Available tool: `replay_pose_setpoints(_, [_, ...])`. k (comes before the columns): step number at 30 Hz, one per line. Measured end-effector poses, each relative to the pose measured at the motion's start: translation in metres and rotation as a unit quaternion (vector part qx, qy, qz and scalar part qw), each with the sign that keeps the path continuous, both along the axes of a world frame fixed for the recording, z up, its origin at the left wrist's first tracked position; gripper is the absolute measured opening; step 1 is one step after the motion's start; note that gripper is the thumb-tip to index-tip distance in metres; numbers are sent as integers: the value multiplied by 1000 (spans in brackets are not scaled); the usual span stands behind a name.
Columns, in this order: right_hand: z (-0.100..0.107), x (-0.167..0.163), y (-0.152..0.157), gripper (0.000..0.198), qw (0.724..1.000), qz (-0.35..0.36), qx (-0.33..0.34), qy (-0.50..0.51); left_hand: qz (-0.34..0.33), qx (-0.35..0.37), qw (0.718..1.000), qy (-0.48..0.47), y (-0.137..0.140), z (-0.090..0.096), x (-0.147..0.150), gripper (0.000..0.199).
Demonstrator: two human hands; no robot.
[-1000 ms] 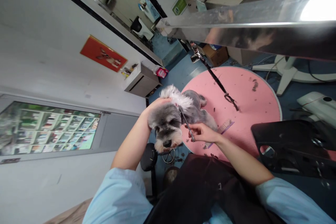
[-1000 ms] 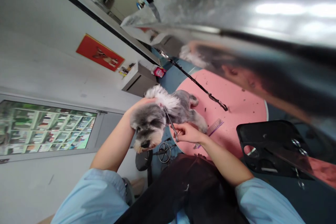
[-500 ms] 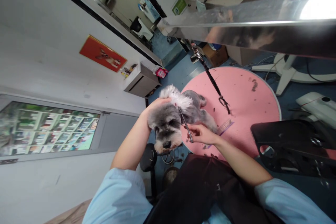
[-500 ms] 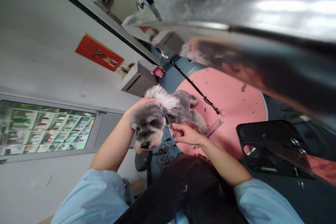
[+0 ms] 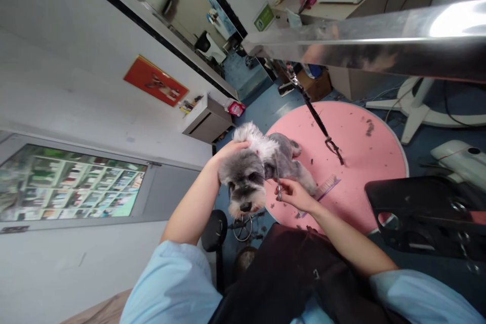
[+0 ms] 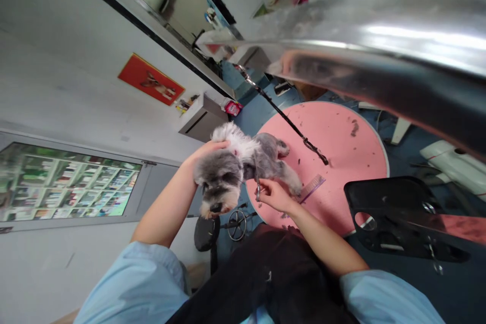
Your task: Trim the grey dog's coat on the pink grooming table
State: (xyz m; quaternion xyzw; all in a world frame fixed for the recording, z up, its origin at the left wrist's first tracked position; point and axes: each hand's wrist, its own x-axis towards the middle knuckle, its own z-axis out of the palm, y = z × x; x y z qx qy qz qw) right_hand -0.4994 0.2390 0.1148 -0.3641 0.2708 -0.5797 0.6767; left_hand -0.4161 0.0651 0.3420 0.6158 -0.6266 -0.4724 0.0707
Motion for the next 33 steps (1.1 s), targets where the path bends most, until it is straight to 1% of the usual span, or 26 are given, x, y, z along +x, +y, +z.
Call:
replay_pose_setpoints(1, [-7, 0, 8, 47, 999, -31, 13, 12, -14, -30, 999, 3, 1, 4, -2, 16])
replay_pose_setpoints(2, [-15, 1, 18, 49, 997, -65, 22, 29, -42, -62, 997, 3, 3, 8, -5, 20])
replay_pose_setpoints(3, [-24, 1, 30, 51, 993, -100, 28, 52, -89, -93, 992, -2, 7, 14, -10, 23])
replay_pose_setpoints(4, [-34, 1, 43, 53, 986, -140, 33, 80, -153, -120, 981, -9, 13, 20, -15, 26])
replay_pose_setpoints(6, [-53, 1, 74, 55, 962, -228, 39, 147, -274, -151, 950, -11, 31, 36, -23, 29])
replay_pose_setpoints(7, [-61, 0, 90, 55, 944, -270, 39, 187, -302, -174, 937, -1, 42, 44, -25, 30])
replay_pose_setpoints(8, [-66, -1, 105, 53, 923, -306, 36, 231, -299, -211, 930, 12, 55, 51, -22, 31])
replay_pose_setpoints(10, [-69, -6, 128, 48, 875, -358, 15, 324, -228, -308, 922, 51, 85, 56, -7, 26])
replay_pose_setpoints(11, [-66, -10, 137, 47, 851, -374, -2, 369, -190, -354, 913, 78, 103, 53, 5, 25])
replay_pose_setpoints(12, [-60, -15, 142, 47, 827, -383, -22, 411, -173, -389, 897, 116, 121, 44, 19, 26])
replay_pose_setpoints(13, [-52, -21, 145, 48, 803, -388, -42, 451, -193, -408, 877, 167, 140, 32, 32, 25])
replay_pose_setpoints(14, [-42, -29, 147, 50, 779, -391, -62, 487, -234, -395, 865, 204, 158, 15, 45, 21])
replay_pose_setpoints(15, [-31, -38, 148, 52, 755, -391, -80, 520, -273, -351, 871, 210, 174, -4, 55, 17])
replay_pose_setpoints(16, [-20, -47, 148, 54, 731, -389, -97, 552, -291, -307, 882, 207, 189, -25, 61, 15])
replay_pose_setpoints(18, [0, -64, 150, 55, 691, -371, -120, 609, -263, -209, 927, 167, 211, -65, 62, 12])
replay_pose_setpoints(19, [9, -71, 153, 55, 675, -354, -126, 635, -242, -161, 944, 157, 218, -82, 58, 12])
replay_pose_setpoints(21, [23, -80, 161, 54, 650, -307, -129, 683, -202, -102, 962, 150, 226, -106, 45, 13])
replay_pose_setpoints(23, [34, -82, 170, 54, 631, -254, -125, 722, -176, -82, 968, 159, 227, -120, 34, 9])
replay_pose_setpoints(25, [43, -79, 179, 53, 613, -210, -116, 753, -169, -77, 969, 166, 224, -130, 30, 22])
replay_pose_setpoints(27, [47, -73, 185, 50, 596, -170, -111, 777, -175, -71, 971, 146, 219, -143, 37, 33])
replay_pose_setpoints(29, [44, -65, 188, 46, 588, -126, -100, 793, -181, -65, 977, 93, 208, -160, 55, 36])
replay_pose_setpoints(30, [39, -59, 189, 43, 590, -101, -86, 796, -177, -66, 980, 57, 200, -170, 70, 36])
replay_pose_setpoints(32, [23, -45, 185, 38, 605, -55, -24, 794, -146, -83, 985, -28, 175, -191, 107, 34])
replay_pose_setpoints(33, [13, -36, 179, 37, 616, -34, 19, 787, -112, -98, 986, -72, 160, -200, 127, 25])
